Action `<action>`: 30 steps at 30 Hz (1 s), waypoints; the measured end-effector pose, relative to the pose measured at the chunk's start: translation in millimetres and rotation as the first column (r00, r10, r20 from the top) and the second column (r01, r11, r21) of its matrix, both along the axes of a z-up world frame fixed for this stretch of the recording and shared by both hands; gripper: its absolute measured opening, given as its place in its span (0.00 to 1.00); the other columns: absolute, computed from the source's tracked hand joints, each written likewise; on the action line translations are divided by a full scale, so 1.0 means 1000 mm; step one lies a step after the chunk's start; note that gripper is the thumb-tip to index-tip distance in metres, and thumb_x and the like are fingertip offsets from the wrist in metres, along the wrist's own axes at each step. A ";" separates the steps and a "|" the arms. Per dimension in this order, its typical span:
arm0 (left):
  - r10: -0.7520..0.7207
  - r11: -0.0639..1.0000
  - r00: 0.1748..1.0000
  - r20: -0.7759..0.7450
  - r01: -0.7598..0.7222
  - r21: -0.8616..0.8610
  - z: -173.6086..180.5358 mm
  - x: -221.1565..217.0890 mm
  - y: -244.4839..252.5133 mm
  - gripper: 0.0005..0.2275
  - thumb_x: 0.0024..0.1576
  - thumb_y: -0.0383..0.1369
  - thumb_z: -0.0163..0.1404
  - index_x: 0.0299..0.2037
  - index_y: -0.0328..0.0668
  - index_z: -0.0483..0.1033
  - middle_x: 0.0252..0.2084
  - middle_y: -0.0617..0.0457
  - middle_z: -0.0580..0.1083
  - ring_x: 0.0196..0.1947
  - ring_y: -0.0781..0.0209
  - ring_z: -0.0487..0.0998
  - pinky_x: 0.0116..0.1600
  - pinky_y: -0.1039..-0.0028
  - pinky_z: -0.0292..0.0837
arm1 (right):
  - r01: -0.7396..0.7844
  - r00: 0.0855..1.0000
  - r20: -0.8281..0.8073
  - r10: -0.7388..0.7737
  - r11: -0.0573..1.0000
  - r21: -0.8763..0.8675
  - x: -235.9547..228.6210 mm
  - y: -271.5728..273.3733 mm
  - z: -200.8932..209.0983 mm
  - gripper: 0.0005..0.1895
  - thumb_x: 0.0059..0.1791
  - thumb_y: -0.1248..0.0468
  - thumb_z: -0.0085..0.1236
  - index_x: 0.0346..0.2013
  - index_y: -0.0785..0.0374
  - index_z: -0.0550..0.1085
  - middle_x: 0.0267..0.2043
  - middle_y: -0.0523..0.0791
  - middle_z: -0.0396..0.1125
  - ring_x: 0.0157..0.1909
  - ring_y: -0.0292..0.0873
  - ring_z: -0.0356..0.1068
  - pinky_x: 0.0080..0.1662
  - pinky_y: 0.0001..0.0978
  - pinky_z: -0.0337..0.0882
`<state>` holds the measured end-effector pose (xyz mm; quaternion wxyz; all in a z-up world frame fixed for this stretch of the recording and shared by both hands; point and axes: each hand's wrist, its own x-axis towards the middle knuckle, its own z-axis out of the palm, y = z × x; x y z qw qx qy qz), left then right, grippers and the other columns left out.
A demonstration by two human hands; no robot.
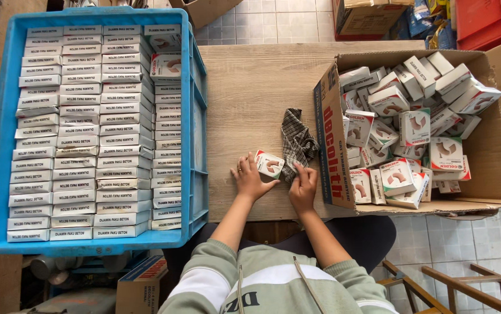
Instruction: The person takes small boxes of concrete nails from a larger cardboard box and places them into rows within a blue plastic crate.
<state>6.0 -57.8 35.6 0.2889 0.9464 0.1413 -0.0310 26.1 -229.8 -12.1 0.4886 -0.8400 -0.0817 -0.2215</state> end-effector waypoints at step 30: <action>-0.248 0.962 0.969 -0.012 0.245 -0.117 -0.060 0.003 0.030 0.52 0.30 0.34 0.67 0.71 0.51 0.51 0.63 0.40 0.55 0.65 0.35 0.60 0.71 0.40 0.42 | -0.535 0.778 -0.397 0.487 0.180 -0.826 0.014 0.022 0.026 0.49 0.44 0.27 0.34 0.65 0.60 0.58 0.72 0.51 0.47 0.75 0.53 0.38 0.64 0.70 0.36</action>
